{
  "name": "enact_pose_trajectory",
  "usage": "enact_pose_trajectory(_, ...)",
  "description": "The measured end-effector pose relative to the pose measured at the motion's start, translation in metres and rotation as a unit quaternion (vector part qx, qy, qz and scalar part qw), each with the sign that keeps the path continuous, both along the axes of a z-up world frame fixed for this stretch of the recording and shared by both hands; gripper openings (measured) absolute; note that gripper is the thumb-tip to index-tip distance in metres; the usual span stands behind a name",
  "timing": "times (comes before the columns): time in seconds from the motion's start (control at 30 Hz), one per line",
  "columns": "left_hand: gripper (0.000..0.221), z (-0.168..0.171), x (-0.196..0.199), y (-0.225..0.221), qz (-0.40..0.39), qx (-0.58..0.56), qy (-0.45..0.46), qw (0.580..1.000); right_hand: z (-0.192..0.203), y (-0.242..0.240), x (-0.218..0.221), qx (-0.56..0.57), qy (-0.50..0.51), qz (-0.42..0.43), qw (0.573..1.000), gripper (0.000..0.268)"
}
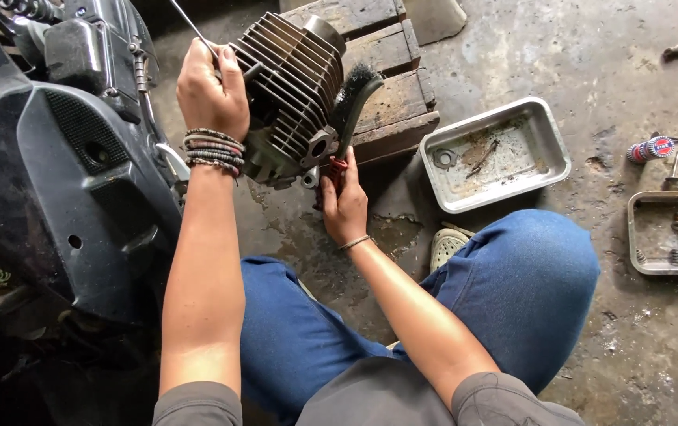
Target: Cleaning a motorcycle engine cylinder head using a wire brush and a scraper to remove dirt and carbon buildup.
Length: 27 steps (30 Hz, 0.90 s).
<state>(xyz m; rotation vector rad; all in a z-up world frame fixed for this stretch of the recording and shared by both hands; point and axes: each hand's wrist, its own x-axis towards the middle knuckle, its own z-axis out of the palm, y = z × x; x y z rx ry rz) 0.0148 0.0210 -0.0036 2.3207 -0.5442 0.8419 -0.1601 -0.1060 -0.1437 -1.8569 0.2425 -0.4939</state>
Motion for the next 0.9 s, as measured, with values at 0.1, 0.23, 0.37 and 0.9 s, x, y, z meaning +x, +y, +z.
enact_pose_trajectory(0.1,0.019,0.002,-0.002,0.0,-0.003,-0.004,0.002,1.0,0.003,-0.007,0.009,-0.007,-0.026,-0.005,1.0,0.068)
enact_pose_trajectory(0.23,0.017,0.001,-0.004,0.0,0.003,0.002,0.004,1.0,0.001,-0.005,0.013,0.014,-0.026,-0.013,0.999,0.069)
enact_pose_trajectory(0.37,0.014,0.009,-0.006,-0.005,-0.006,-0.004,-0.019,1.0,-0.004,0.0,0.004,-0.041,-0.027,-0.003,0.999,0.074)
enact_pose_trajectory(0.9,0.014,0.006,-0.007,-0.003,0.002,-0.011,-0.005,1.0,0.014,-0.002,0.015,0.016,-0.02,-0.041,0.999,0.067)
